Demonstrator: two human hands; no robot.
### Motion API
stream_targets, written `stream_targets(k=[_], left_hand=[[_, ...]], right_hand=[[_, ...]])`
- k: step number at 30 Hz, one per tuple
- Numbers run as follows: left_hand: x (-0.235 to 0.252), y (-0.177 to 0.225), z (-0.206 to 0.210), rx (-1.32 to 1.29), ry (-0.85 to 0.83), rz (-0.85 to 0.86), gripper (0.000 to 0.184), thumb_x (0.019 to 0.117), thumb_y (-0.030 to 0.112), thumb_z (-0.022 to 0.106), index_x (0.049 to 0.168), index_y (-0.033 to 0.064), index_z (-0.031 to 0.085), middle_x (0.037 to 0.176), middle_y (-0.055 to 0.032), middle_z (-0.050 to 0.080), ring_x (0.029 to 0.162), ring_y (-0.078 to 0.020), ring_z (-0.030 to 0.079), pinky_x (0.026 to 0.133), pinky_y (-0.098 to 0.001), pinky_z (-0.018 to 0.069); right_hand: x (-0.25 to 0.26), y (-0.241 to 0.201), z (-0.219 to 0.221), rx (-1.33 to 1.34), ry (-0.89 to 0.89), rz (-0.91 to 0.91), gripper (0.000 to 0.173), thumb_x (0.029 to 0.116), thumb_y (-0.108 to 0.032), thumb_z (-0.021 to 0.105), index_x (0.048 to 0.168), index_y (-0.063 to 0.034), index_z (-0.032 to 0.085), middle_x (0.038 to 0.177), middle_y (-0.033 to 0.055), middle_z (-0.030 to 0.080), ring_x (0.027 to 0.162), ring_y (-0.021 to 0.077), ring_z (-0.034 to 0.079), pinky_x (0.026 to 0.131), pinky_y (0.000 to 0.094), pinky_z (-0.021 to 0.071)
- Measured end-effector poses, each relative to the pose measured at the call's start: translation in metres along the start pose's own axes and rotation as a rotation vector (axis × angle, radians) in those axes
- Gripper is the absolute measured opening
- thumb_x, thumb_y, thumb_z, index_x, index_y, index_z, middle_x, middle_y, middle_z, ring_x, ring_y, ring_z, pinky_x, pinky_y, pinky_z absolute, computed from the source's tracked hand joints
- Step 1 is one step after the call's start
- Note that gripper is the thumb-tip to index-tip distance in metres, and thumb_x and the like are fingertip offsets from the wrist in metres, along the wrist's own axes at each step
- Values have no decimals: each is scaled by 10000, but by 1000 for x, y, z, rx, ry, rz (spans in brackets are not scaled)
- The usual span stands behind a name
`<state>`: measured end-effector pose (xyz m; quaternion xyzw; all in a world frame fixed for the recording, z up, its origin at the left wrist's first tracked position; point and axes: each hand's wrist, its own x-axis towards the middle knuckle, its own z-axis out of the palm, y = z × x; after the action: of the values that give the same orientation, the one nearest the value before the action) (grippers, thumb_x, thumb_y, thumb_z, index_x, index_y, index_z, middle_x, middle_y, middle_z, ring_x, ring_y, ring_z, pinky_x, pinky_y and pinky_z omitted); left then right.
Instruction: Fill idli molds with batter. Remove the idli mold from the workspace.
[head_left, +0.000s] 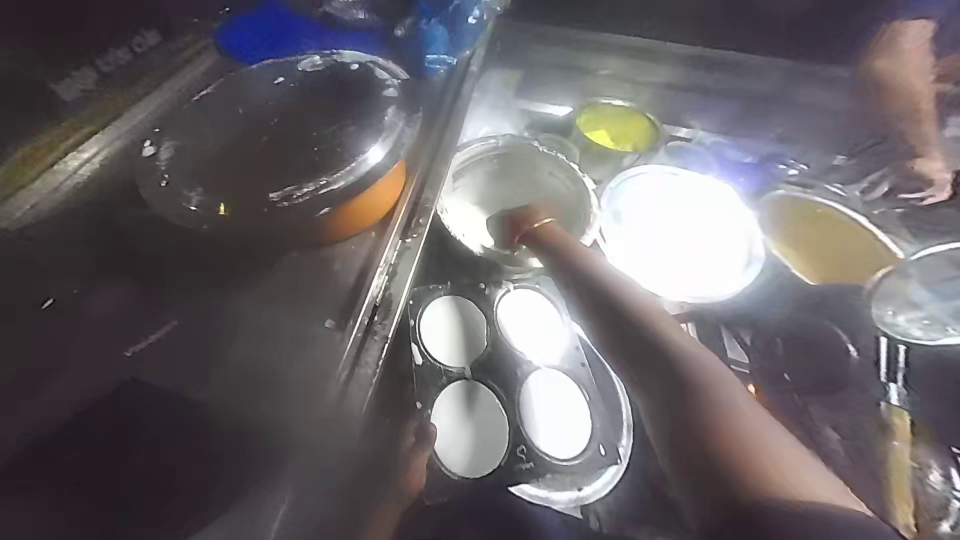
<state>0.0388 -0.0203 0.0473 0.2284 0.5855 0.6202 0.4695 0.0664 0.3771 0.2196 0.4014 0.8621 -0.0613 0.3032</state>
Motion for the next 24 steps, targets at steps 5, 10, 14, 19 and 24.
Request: stream_targets(k=[5,10,14,19,24], left_hand=[[-5,1,-2,13,18,-88,331,967,154,536,1219,-47,612,1086,-8,683,1010,31,627,940,-187,515],[6,8,0,-4,-10,-60,279,979,88,503,1204,-38,610,1049,16,686,977,36,635,926,-186,522],[12,12,4,-75,-37,-37,255,993,117,507,1185,-18,606,1023,60,687,971,59,633,923,-168,519],[14,17,5,-123,-60,-30,215,987,64,511,1162,3,621,997,89,701,953,56,646,916,-175,530],[13,15,4,-85,-108,-54,193,984,100,521,1135,16,608,963,92,696,926,56,650,895,-179,539]], right_hand=[[-2,58,6,287,24,-67,160,977,-149,644,947,-7,710,807,146,683,674,286,641,642,534,528],[-71,112,26,760,74,-116,184,1010,10,567,1132,4,704,746,102,640,544,152,548,534,321,498],[-114,127,63,1112,174,-153,178,1023,-24,530,1025,-14,707,648,28,593,475,78,508,440,235,445],[-191,104,93,1074,254,-94,140,1010,-17,580,1067,-8,708,668,38,628,480,74,520,443,223,456],[-219,71,139,871,210,-23,105,991,-116,663,1055,-59,723,760,-8,692,625,47,618,611,268,543]])
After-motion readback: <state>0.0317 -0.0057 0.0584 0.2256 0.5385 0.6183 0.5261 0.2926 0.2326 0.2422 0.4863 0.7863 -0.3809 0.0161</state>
